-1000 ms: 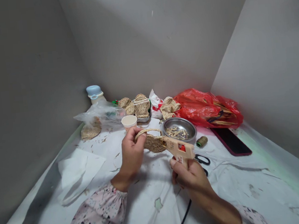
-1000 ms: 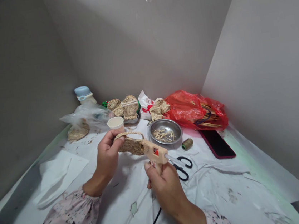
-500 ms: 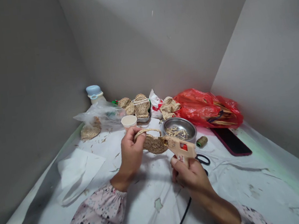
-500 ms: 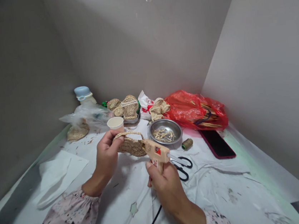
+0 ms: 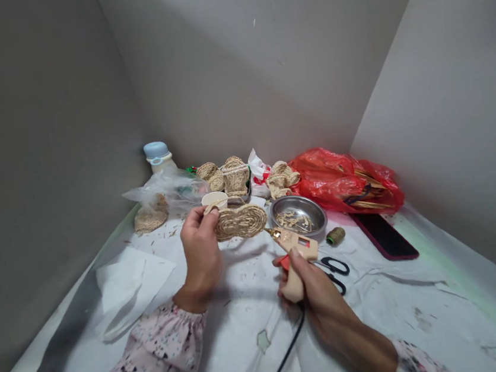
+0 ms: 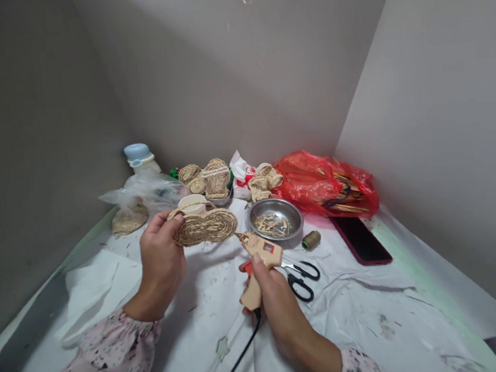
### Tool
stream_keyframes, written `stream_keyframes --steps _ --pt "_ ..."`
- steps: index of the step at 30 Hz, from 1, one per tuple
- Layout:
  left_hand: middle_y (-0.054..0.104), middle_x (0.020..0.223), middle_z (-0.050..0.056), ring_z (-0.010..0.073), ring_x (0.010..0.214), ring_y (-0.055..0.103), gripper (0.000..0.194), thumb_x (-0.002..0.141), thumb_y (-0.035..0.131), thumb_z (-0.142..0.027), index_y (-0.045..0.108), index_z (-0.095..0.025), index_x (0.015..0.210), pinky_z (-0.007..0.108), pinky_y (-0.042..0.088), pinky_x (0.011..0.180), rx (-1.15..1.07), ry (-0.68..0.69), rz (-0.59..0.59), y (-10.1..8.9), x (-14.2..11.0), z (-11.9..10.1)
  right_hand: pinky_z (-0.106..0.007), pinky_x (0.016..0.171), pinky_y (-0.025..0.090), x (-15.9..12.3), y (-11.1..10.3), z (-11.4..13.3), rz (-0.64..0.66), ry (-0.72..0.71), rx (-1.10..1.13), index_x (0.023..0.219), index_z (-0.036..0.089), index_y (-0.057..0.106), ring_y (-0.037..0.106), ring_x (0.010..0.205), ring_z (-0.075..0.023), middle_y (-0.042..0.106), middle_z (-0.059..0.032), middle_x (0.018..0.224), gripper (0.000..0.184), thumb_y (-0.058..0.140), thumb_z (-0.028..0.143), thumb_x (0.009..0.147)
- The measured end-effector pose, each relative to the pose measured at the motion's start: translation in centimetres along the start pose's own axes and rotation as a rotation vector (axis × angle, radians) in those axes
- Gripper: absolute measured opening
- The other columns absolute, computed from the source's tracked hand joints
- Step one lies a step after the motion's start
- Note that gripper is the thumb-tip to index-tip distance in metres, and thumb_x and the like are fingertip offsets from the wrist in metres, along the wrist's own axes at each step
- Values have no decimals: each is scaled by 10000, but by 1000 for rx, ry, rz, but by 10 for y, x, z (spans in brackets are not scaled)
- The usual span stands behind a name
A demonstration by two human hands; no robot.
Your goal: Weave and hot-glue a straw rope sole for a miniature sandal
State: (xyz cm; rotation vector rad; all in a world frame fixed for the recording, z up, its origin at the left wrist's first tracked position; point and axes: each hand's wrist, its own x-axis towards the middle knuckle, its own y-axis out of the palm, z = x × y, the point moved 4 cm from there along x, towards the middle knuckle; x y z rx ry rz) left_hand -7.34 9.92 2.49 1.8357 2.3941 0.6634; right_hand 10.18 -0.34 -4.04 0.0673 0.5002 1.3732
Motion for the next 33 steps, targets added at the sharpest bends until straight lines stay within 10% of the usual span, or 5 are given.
stream_keyframes --steps 7,23,27,30,33 --pt "605 740 -23 130 676 562 133 712 669 -244 600 -178 805 237 439 643 -117 12 -25 8 -7 -16 -126 305 224 4 5 -13 135 186 -26 859 126 659 410 359 -38 585 23 537 520 644 640 786" --pt "622 762 -18 136 719 578 111 735 672 -222 608 -182 817 249 446 702 -140 -7 29 17 -18 -25 -178 369 473 -7 -7 7 527 503 -444 734 94 671 652 402 -131 686 -84 581 659 342 622 951" --pt "625 775 -18 131 713 574 115 734 679 -219 613 -182 820 246 446 697 -132 -18 28 16 -18 -23 -156 381 447 -42 -5 35 918 561 -661 635 142 658 572 400 -79 624 -11 549 626 487 709 838" --pt "613 757 -27 129 695 563 109 740 676 -225 620 -187 826 239 439 671 -109 -38 80 19 -21 -22 -153 404 415 -57 -8 66 1001 384 -770 737 156 727 564 449 -79 644 6 580 419 664 566 798" --pt "611 759 -30 130 710 559 108 757 678 -250 628 -194 834 232 432 662 -78 -87 201 27 -30 -20 -227 606 522 -42 -14 108 629 -197 -666 877 196 740 655 668 -135 719 -31 784 333 573 484 899"
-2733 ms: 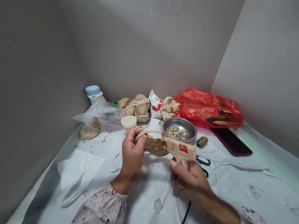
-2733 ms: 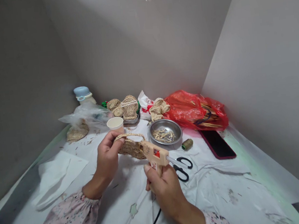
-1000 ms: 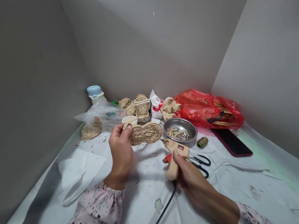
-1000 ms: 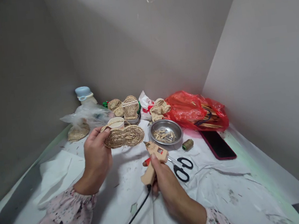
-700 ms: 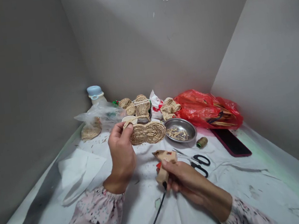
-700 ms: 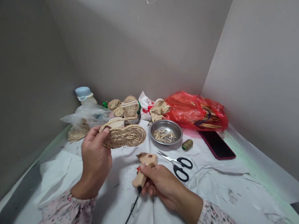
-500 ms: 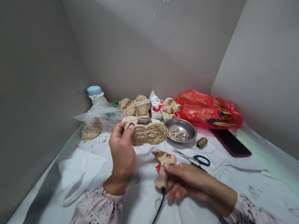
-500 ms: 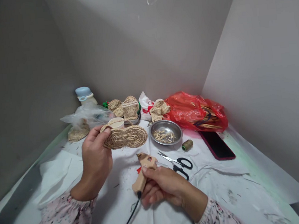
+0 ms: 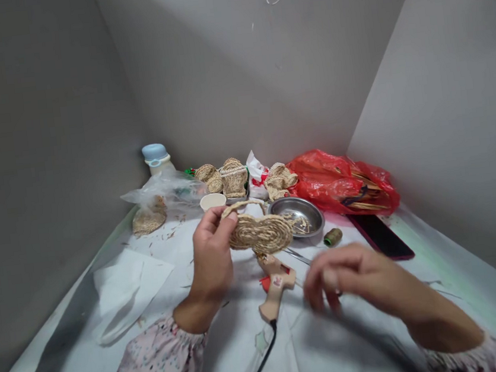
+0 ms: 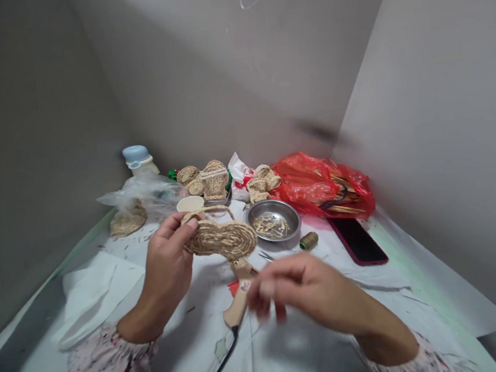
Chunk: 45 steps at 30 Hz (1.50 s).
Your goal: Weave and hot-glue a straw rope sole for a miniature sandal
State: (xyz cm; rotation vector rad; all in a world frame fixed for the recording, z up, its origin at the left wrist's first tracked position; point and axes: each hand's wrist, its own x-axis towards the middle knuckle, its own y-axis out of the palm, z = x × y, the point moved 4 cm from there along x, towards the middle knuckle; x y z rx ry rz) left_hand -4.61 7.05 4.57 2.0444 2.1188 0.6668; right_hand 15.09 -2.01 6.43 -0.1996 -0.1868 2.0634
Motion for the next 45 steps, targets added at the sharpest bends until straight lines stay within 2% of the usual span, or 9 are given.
stream_keyframes --steps 2,4,7,11,14,18,25,33,45 --pt "630 798 -19 134 737 566 135 763 682 -267 636 -194 868 235 437 678 4 -76 95 9 -7 3 -300 825 520 2 -26 10 -470 -212 -208 1003 226 716 655 914 -183 716 -52 1000 234 606 404 897" --pt "612 763 -24 121 697 543 147 759 697 -282 630 -186 848 228 427 651 13 -153 161 17 -16 5 -378 959 468 7 -36 11 -634 -290 -327 1114 251 682 611 1072 -220 681 -63 1146 259 574 382 918" --pt "601 727 -26 109 656 527 192 739 730 -301 620 -172 830 224 421 621 19 -245 234 26 -27 8 -396 976 465 21 -36 0 -532 -274 -259 1312 297 556 564 1181 -225 631 -56 1280 371 509 381 954" --pt "625 765 -14 113 677 549 234 744 739 -308 616 -165 883 233 441 648 47 -268 318 31 -33 13 -370 893 502 30 -29 -15 -392 -222 -182 1378 325 484 610 1078 -209 654 -48 1198 447 548 378 939" --pt "643 806 -4 124 709 575 274 731 752 -304 605 -168 918 239 449 657 65 -277 326 31 -32 16 -345 839 507 30 -29 -17 -400 -238 -209 1332 297 538 629 938 -188 678 -32 1025 430 601 336 909" --pt "640 786 -12 119 688 574 290 717 761 -298 604 -171 925 231 436 631 73 -273 323 33 -32 16 -291 706 511 25 -33 -10 -480 -251 -246 1133 240 660 623 789 -162 670 -27 920 247 569 332 923" --pt "620 734 -15 124 652 554 254 703 765 -284 628 -184 892 235 422 601 136 -233 285 31 -31 15 -273 647 471 13 -32 9 -586 -318 -579 995 216 700 598 738 -163 638 -28 827 186 533 275 937" --pt "676 790 16 142 699 581 231 713 746 -272 715 -183 924 252 453 647 203 -196 242 27 -28 12 -250 640 449 7 -24 18 -538 -327 -758 932 203 687 600 675 -141 668 -7 774 120 567 209 920" --pt "691 722 22 143 649 571 151 726 713 -244 768 -186 854 254 442 615 263 -176 218 27 -26 9 -258 685 470 10 -17 15 -368 -369 -795 924 201 683 617 754 -148 660 -34 841 138 546 178 925"
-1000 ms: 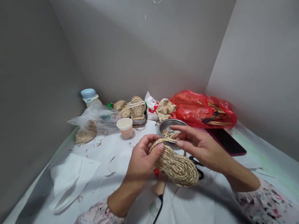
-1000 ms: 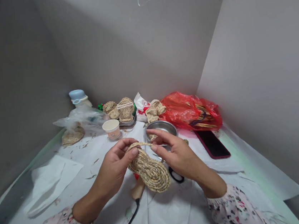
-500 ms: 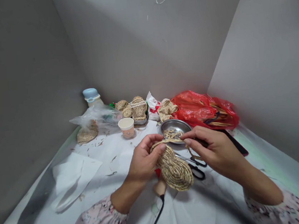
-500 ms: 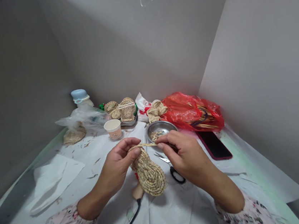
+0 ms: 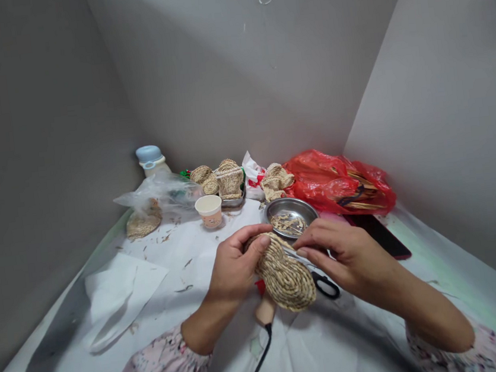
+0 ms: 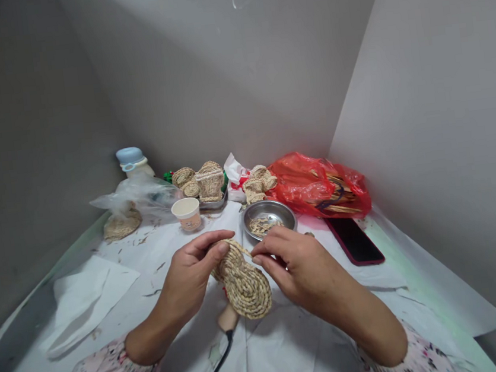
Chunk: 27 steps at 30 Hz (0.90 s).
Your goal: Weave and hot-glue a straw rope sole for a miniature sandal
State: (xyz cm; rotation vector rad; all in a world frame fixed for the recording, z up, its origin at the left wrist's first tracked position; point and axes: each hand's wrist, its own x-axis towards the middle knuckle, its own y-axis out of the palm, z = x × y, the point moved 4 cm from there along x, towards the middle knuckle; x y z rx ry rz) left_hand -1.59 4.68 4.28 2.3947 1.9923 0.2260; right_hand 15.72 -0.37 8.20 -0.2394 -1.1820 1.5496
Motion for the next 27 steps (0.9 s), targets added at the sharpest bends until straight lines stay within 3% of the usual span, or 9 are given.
stream_keyframes --steps 9,27 --pt "689 711 18 144 643 578 137 726 715 -239 765 -186 841 256 446 609 -12 9 -19 -1 1 0 -277 703 473 -2 8 -2 51 15 -14 955 219 695 617 763 -153 656 -36 890 150 556 183 911" --pt "689 692 12 131 601 567 168 706 736 -264 762 -180 850 250 443 584 -57 -24 -90 -6 4 3 -293 692 446 -2 24 0 -4 73 -26 996 220 622 599 762 -170 657 -32 922 170 671 244 835"
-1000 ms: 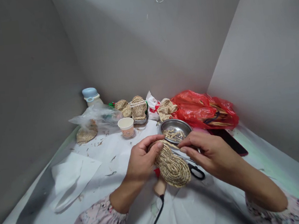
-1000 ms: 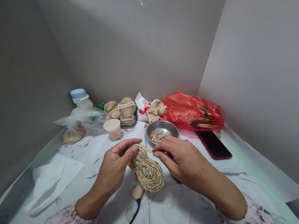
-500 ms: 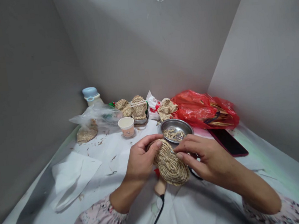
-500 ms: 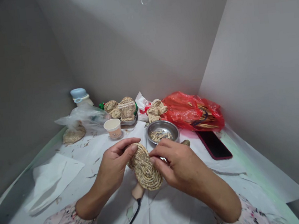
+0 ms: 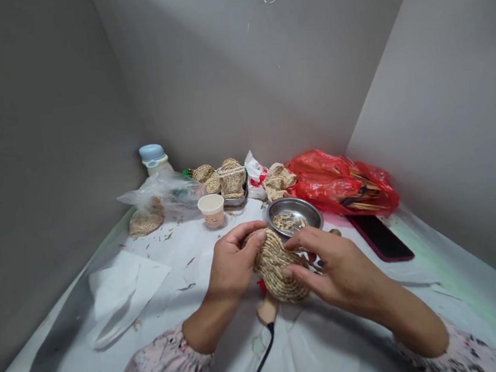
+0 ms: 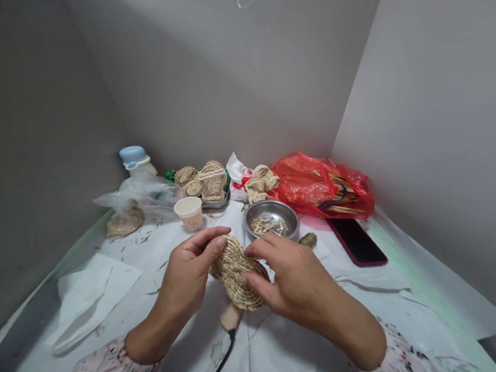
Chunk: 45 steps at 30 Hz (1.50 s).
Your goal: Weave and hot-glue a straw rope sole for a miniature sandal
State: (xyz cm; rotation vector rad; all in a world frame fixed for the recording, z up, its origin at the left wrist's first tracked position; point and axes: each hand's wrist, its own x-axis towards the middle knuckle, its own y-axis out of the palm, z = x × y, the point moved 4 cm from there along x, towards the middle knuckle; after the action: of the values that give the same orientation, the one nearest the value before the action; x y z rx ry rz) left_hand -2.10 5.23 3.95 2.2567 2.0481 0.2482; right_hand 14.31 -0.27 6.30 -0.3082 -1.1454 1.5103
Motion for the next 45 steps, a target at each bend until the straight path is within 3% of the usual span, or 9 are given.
stream_keyframes --steps 6,12,16,22,26,29,36,42,45 --pt "699 729 11 121 641 597 256 645 814 -276 720 -163 854 230 441 599 -177 -70 -42 -5 6 5 -265 621 447 1 12 -7 -6 89 120 1076 215 580 582 641 -146 673 -7 812 243 626 197 838" --pt "686 704 10 115 628 613 313 575 861 -236 677 -127 804 228 465 609 -369 -166 -56 -5 8 6 -304 710 490 4 11 -4 -129 61 149 1101 219 593 610 762 -174 672 -58 985 241 606 205 861" --pt "688 714 12 113 628 619 317 585 861 -213 669 -121 820 218 477 603 -428 -182 -51 -5 8 6 -308 703 488 4 9 -2 -137 33 124 1108 217 616 582 727 -167 651 -54 957 237 603 217 871" --pt "695 755 26 111 657 628 284 629 845 -185 670 -104 838 215 501 644 -516 -208 -25 -3 7 8 -299 673 493 3 18 -6 -182 111 216 1092 195 623 630 756 -186 689 -60 906 231 584 230 867" --pt "719 915 64 157 803 665 353 697 808 -224 661 -112 999 255 525 763 -605 -162 73 8 -3 4 -304 683 501 3 20 -10 -253 179 284 1108 210 614 655 807 -199 705 -65 945 231 568 262 887" --pt "723 937 94 202 819 680 357 724 783 -235 639 -112 1026 288 538 728 -615 -232 155 20 -12 8 -319 721 510 2 18 -12 -303 206 323 1088 221 621 662 839 -203 708 -64 971 206 560 276 899" --pt "734 894 99 186 691 687 389 691 788 -165 620 -107 1037 291 555 677 -611 -281 50 18 -11 21 -311 714 512 1 16 -8 -277 119 289 1036 213 643 641 837 -188 667 -59 967 161 582 254 893" --pt "734 866 97 185 685 691 391 666 807 -157 633 -100 1012 294 570 676 -597 -299 22 16 -11 20 -299 709 484 3 6 -2 -284 34 214 858 192 663 617 779 -170 657 -40 822 166 521 232 933" --pt "730 839 80 176 662 687 374 679 795 -152 632 -109 1012 286 569 650 -591 -299 20 16 -12 21 -284 658 493 2 7 -5 -263 86 258 1006 192 664 622 675 -149 682 -19 789 148 558 231 911"
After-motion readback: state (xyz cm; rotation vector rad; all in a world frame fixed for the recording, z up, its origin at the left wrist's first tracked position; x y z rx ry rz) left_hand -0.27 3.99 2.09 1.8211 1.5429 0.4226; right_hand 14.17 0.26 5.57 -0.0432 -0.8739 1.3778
